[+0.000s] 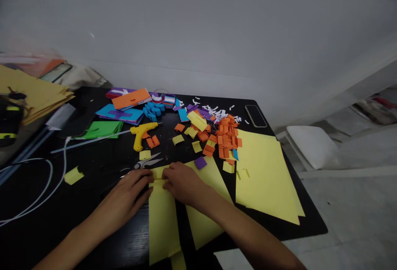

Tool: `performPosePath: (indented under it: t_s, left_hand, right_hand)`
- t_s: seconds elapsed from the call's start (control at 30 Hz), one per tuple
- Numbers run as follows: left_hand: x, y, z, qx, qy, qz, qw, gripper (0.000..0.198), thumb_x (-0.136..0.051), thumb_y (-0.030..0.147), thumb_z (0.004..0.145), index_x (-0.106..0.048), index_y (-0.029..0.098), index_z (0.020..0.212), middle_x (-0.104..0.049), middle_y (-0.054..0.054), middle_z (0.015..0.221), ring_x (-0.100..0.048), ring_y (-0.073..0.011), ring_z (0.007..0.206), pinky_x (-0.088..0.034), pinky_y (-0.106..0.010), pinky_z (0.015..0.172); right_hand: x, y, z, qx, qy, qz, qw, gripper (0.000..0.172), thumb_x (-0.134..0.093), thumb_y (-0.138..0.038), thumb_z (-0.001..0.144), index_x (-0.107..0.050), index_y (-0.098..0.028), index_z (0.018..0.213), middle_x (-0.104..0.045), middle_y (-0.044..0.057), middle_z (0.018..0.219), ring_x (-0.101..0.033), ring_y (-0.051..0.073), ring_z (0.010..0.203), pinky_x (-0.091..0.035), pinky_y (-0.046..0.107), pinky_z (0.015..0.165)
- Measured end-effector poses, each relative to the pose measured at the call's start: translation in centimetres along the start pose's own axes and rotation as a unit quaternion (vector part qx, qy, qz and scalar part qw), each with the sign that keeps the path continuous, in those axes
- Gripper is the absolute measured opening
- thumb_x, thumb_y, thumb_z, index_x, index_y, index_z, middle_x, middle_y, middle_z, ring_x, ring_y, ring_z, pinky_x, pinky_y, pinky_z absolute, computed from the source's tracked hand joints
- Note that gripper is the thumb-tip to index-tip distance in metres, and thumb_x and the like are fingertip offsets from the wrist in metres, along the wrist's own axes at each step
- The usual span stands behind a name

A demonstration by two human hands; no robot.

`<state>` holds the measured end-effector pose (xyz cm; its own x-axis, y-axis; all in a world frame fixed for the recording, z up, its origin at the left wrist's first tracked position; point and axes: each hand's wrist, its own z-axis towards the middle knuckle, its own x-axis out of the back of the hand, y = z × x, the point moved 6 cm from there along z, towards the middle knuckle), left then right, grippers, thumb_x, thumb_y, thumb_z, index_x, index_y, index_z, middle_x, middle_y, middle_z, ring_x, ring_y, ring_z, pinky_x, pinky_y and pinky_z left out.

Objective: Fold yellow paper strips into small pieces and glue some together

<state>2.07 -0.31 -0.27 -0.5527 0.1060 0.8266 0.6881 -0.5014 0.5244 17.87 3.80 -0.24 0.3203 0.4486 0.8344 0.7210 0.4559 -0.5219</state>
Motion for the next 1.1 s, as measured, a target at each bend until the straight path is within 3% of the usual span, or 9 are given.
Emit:
performPosePath:
  t_s: [0.17, 0.27, 0.43, 0.53, 0.6, 0.7, 0.8, 0.97, 1.1]
  left_hand:
    - [0.0, -0.2, -0.1, 0.005, -0.005, -0.003, 1.0, 0.022, -0.052, 0.023, 0.101, -0.061, 0.021, 0.122, -0.068, -0.009, 0.117, -0.067, -0.027, 0.109, -0.057, -0.045, 0.096]
    - [1.3, -0.8, -0.1, 0.005, -0.007, -0.007, 1.0, 0.019, -0.048, 0.026, 0.103, -0.062, 0.021, 0.116, -0.069, -0.009, 0.114, -0.066, -0.0249, 0.108, -0.056, -0.04, 0.096]
    - [5.4, -4.1, -0.9, 0.095, 0.033, 0.055, 0.993, 0.026, -0.046, 0.037, 0.102, -0.066, 0.02, 0.102, -0.07, -0.008, 0.098, -0.068, -0.0273, 0.093, -0.054, -0.041, 0.084]
    - [6.8, -5.7, -1.8, 0.132, 0.016, 0.088, 0.987, 0.029, -0.047, 0.04, 0.098, -0.068, 0.021, 0.096, -0.07, -0.008, 0.093, -0.068, -0.0297, 0.089, -0.053, -0.045, 0.083]
    - [7.1, -6.4, -2.6, 0.147, 0.01, 0.086, 0.985, 0.03, -0.048, 0.042, 0.097, -0.069, 0.021, 0.094, -0.071, -0.008, 0.093, -0.069, -0.0293, 0.089, -0.053, -0.044, 0.084]
    - [7.4, -7.0, -3.7, 0.167, 0.01, 0.075, 0.983, 0.032, -0.049, 0.047, 0.095, -0.07, 0.022, 0.094, -0.071, -0.008, 0.095, -0.069, -0.0288, 0.09, -0.053, -0.042, 0.086]
    - [7.6, -7.4, -4.0, 0.188, 0.0, 0.074, 0.979, 0.035, -0.048, 0.05, 0.094, -0.07, 0.023, 0.093, -0.071, -0.009, 0.096, -0.069, -0.0294, 0.091, -0.053, -0.042, 0.086]
    - [8.5, -7.4, 0.3, 0.218, 0.016, 0.111, 0.969, 0.038, -0.043, 0.049, 0.097, -0.067, 0.021, 0.097, -0.073, -0.012, 0.103, -0.068, -0.0319, 0.101, -0.049, -0.042, 0.09]
    - [7.7, -8.2, 5.5, 0.303, -0.035, 0.149, 0.941, 0.05, -0.04, 0.059, 0.096, -0.069, 0.018, 0.098, -0.076, -0.016, 0.098, -0.071, -0.0354, 0.088, -0.048, -0.04, 0.074]
  right_hand:
    - [0.0, 0.0, -0.7, 0.001, 0.05, -0.024, 0.998, 0.033, -0.082, -0.024, 0.085, -0.069, -0.013, 0.113, -0.067, 0.013, 0.111, -0.059, 0.029, 0.109, -0.049, 0.04, 0.093]
    - [1.0, 0.2, -1.0, 0.024, 0.093, 0.023, 0.995, 0.042, -0.088, -0.029, 0.08, -0.068, -0.013, 0.113, -0.067, 0.013, 0.113, -0.06, 0.029, 0.109, -0.051, 0.042, 0.095]
    - [4.2, 1.3, 1.8, 0.019, 0.213, 0.107, 0.971, 0.014, -0.071, -0.024, 0.094, -0.068, -0.016, 0.105, -0.07, 0.008, 0.102, -0.065, 0.022, 0.097, -0.052, 0.035, 0.09]
    - [4.6, 1.1, 5.8, 0.025, 0.212, 0.064, 0.975, 0.026, -0.067, -0.023, 0.097, -0.065, -0.014, 0.121, -0.069, 0.012, 0.116, -0.063, 0.024, 0.108, -0.049, 0.039, 0.099]
    - [4.0, 0.7, 8.5, 0.045, 0.173, 0.002, 0.984, 0.029, -0.061, -0.02, 0.1, -0.062, -0.012, 0.127, -0.066, 0.016, 0.127, -0.059, 0.026, 0.117, -0.046, 0.041, 0.104]
    - [3.3, 0.5, 10.8, 0.056, 0.154, -0.01, 0.987, 0.025, -0.068, -0.013, 0.093, -0.065, -0.011, 0.118, -0.067, 0.017, 0.121, -0.057, 0.029, 0.116, -0.043, 0.044, 0.104]
    - [2.9, 0.8, 11.2, 0.048, 0.158, -0.004, 0.986, 0.019, -0.074, -0.011, 0.088, -0.066, -0.013, 0.106, -0.068, 0.016, 0.112, -0.057, 0.029, 0.108, -0.044, 0.043, 0.099]
    - [3.2, 1.5, 10.3, 0.021, 0.184, 0.033, 0.982, 0.014, -0.069, -0.007, 0.089, -0.062, -0.015, 0.098, -0.07, 0.009, 0.097, -0.061, 0.023, 0.091, -0.046, 0.034, 0.081]
    - [4.3, 1.1, 8.0, 0.031, 0.212, 0.087, 0.973, 0.011, -0.066, -0.014, 0.095, -0.062, -0.019, 0.105, -0.074, 0.004, 0.103, -0.066, 0.017, 0.091, -0.048, 0.027, 0.08]
